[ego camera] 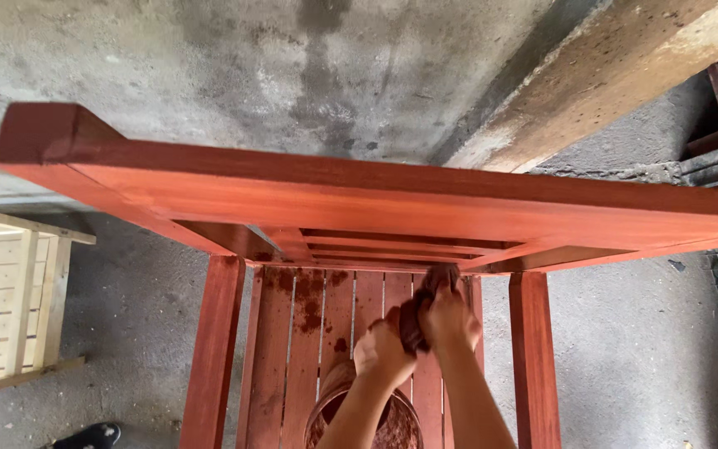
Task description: The person applies a red-brown stain to a wooden chair, dipping a cloth into a bucket of stain and rubbing it over the chair's backrest, armrests, seat slats and frame, working the stain into the wood by hand across the chair's surfaces.
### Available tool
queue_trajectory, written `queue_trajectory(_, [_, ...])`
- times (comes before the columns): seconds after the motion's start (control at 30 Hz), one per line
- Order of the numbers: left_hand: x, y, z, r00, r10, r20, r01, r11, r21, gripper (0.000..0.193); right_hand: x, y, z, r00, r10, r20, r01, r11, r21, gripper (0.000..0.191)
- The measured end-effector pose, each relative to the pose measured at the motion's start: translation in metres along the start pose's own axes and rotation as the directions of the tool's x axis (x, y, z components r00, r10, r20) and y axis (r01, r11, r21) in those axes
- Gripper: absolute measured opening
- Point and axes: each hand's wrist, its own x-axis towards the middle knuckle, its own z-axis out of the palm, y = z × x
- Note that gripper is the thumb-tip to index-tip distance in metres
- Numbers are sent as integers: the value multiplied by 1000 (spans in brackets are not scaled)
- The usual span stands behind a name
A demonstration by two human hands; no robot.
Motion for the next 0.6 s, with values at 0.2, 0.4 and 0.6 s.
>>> queue_trajectory(0.2, [17,-16,-4,996,-65,-64,63,998,-31,56,32,10,33,992,66,110,-95,955,279,63])
queue_trajectory(0.4, [20,-48,-5,992,-124,-25,121,989,-82,50,34,-24,61,993,-108,-49,118,926,357,63])
queue_trajectory(0.6, [10,-111,-36,952,-307,-17,294,925,-241,38,-9,-121,52,954,-191,232,132,960,248,42])
